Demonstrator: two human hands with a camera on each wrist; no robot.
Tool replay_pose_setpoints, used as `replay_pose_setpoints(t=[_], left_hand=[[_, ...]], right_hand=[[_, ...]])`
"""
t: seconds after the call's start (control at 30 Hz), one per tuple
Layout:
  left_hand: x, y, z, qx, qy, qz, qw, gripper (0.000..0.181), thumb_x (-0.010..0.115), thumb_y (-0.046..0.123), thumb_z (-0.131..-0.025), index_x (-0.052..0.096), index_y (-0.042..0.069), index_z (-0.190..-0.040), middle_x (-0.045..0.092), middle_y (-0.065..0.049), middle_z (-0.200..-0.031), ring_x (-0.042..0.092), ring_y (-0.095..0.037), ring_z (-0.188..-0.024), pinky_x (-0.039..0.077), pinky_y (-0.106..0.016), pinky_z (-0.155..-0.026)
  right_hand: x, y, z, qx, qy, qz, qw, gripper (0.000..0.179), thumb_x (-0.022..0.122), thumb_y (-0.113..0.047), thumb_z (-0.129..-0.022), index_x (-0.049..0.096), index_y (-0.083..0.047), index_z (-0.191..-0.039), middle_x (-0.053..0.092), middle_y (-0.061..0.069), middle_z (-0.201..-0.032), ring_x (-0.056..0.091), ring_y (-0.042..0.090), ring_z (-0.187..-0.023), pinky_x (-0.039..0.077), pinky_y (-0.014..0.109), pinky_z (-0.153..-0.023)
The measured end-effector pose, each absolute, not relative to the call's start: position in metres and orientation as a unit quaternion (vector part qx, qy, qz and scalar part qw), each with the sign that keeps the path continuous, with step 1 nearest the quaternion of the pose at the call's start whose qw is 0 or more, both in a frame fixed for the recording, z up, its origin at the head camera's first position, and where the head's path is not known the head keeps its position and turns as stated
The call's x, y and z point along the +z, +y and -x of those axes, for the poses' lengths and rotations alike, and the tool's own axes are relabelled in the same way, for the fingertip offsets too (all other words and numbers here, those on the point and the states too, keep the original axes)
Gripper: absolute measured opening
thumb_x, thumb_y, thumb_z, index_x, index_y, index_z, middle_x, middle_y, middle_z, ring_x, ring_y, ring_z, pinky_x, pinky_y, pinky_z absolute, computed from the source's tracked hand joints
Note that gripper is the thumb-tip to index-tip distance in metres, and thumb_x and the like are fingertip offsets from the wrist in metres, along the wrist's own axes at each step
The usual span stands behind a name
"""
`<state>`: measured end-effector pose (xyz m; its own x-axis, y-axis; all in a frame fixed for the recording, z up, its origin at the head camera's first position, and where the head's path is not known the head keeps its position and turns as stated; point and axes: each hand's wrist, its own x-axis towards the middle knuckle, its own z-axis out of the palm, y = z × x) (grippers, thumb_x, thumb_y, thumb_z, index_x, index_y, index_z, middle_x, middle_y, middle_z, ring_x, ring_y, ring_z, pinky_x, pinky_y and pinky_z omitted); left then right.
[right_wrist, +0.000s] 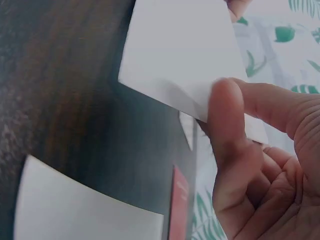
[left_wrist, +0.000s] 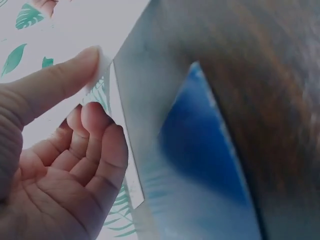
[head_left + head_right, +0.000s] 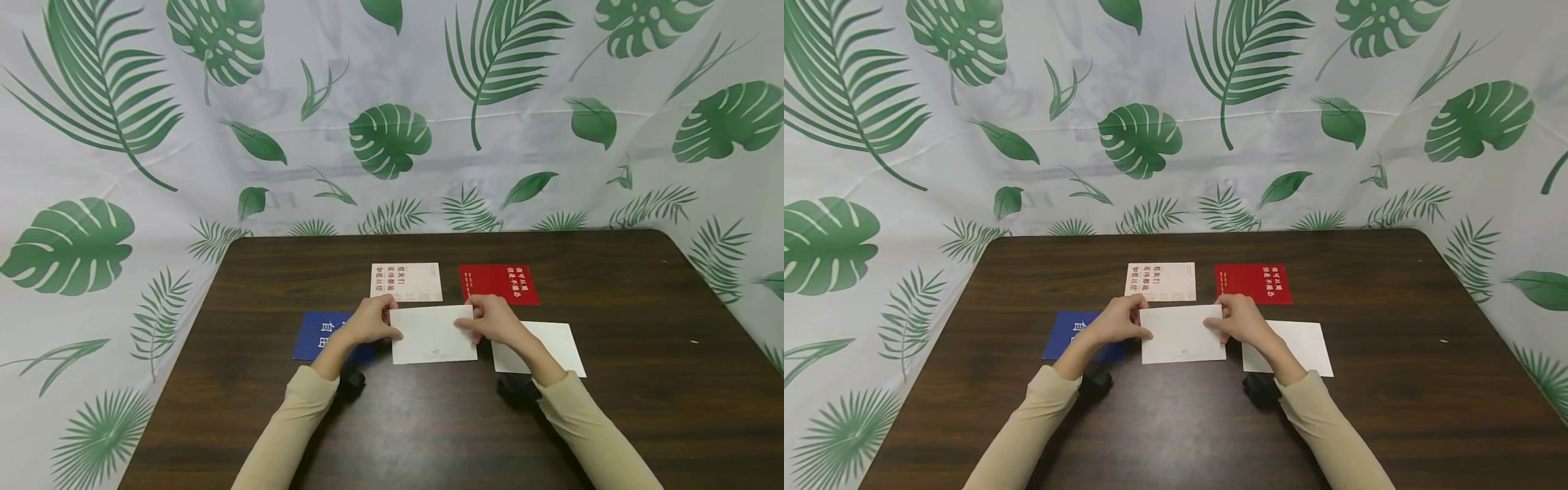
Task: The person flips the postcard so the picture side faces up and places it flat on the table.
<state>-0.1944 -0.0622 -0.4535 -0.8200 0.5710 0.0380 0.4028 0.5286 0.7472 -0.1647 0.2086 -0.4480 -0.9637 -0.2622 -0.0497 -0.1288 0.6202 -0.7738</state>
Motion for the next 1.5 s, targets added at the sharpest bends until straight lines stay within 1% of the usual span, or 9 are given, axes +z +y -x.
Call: replay_pose_setpoints(t=[0.17, 0.47, 0.57, 0.67, 0.8, 0.97, 1.07, 1.27, 1.5], left_hand=[[-0.446, -0.068, 0.193, 0.406, 0.857, -0.308, 0.081, 0.024, 0.078, 0.005, -0.072, 0.054, 0.004, -0.071, 0.053, 0.002, -0.057, 0.043, -0.003, -0.050, 0.039, -0.020, -0.052], [-0.444, -0.075, 0.190, 0.472, 0.822, -0.314, 0.056, 0.027, 0.071, 0.007, -0.082, 0.055, 0.008, -0.060, 0.060, -0.003, -0.055, 0.056, -0.017, -0.049, 0.040, -0.021, -0.050], [-0.441, -0.078, 0.188, 0.483, 0.817, -0.309, 0.061, 0.018, 0.068, 0.008, -0.084, 0.066, 0.004, -0.066, 0.065, -0.006, -0.062, 0.058, -0.018, -0.054, 0.043, -0.021, -0.053], [-0.439, -0.082, 0.186, 0.504, 0.807, -0.297, 0.085, 0.012, 0.064, 0.005, -0.087, 0.072, -0.003, -0.085, 0.070, -0.011, -0.075, 0.064, -0.021, -0.063, 0.050, -0.025, -0.060], [-0.438, -0.088, 0.184, 0.562, 0.768, -0.271, 0.147, 0.021, 0.057, 0.002, -0.091, 0.066, -0.014, -0.103, 0.068, -0.026, -0.087, 0.066, -0.039, -0.080, 0.053, -0.043, -0.074], [-0.441, -0.091, 0.183, 0.593, 0.735, -0.262, 0.198, 0.028, 0.050, 0.005, -0.095, 0.062, -0.018, -0.104, 0.063, -0.034, -0.096, 0.061, -0.049, -0.090, 0.048, -0.053, -0.081], [-0.444, -0.092, 0.181, 0.586, 0.738, -0.264, 0.206, 0.027, 0.051, 0.006, -0.096, 0.064, -0.016, -0.104, 0.064, -0.032, -0.099, 0.061, -0.046, -0.091, 0.049, -0.050, -0.081], [-0.447, -0.093, 0.178, 0.528, 0.787, -0.266, 0.176, 0.021, 0.068, 0.008, -0.085, 0.070, -0.004, -0.102, 0.070, -0.015, -0.092, 0.068, -0.026, -0.081, 0.053, -0.028, -0.069], [-0.451, -0.088, 0.178, 0.500, 0.805, -0.259, 0.188, 0.033, 0.073, 0.005, -0.080, 0.066, -0.007, -0.110, 0.070, -0.012, -0.084, 0.065, -0.016, -0.073, 0.051, -0.024, -0.066]], right_hand=[[-0.440, 0.215, 0.161, -0.482, 0.865, 0.113, 0.081, 0.021, 0.072, -0.013, -0.082, 0.056, 0.001, -0.081, 0.059, 0.006, -0.056, 0.066, 0.020, -0.057, 0.052, 0.029, -0.052], [-0.431, 0.222, 0.154, -0.553, 0.822, 0.117, 0.067, 0.011, 0.062, -0.004, -0.089, 0.057, 0.006, -0.089, 0.070, 0.017, -0.081, 0.070, 0.023, -0.078, 0.055, 0.031, -0.070], [-0.429, 0.224, 0.152, -0.557, 0.820, 0.117, 0.063, 0.008, 0.058, -0.004, -0.090, 0.059, 0.005, -0.091, 0.070, 0.017, -0.086, 0.070, 0.024, -0.082, 0.054, 0.031, -0.072], [-0.430, 0.226, 0.150, -0.571, 0.810, 0.118, 0.065, 0.009, 0.054, -0.001, -0.091, 0.060, 0.006, -0.093, 0.069, 0.021, -0.092, 0.069, 0.027, -0.085, 0.054, 0.031, -0.072], [-0.432, 0.229, 0.149, -0.592, 0.793, 0.117, 0.082, 0.013, 0.050, -0.001, -0.092, 0.060, 0.007, -0.096, 0.067, 0.023, -0.100, 0.068, 0.027, -0.089, 0.054, 0.031, -0.073], [-0.438, 0.233, 0.147, -0.597, 0.784, 0.142, 0.096, 0.017, 0.053, -0.007, -0.094, 0.061, 0.008, -0.098, 0.066, 0.024, -0.104, 0.068, 0.025, -0.091, 0.054, 0.032, -0.075], [-0.443, 0.235, 0.146, -0.588, 0.787, 0.159, 0.096, 0.016, 0.058, -0.010, -0.093, 0.064, 0.005, -0.097, 0.066, 0.023, -0.106, 0.067, 0.026, -0.091, 0.053, 0.032, -0.075], [-0.450, 0.236, 0.144, -0.572, 0.794, 0.183, 0.100, 0.013, 0.066, -0.009, -0.087, 0.066, 0.001, -0.096, 0.064, 0.022, -0.112, 0.067, 0.023, -0.094, 0.052, 0.028, -0.077], [-0.456, 0.232, 0.143, -0.554, 0.807, 0.176, 0.106, 0.016, 0.072, -0.005, -0.081, 0.064, 0.001, -0.094, 0.062, 0.024, -0.115, 0.066, 0.027, -0.096, 0.053, 0.028, -0.076]])
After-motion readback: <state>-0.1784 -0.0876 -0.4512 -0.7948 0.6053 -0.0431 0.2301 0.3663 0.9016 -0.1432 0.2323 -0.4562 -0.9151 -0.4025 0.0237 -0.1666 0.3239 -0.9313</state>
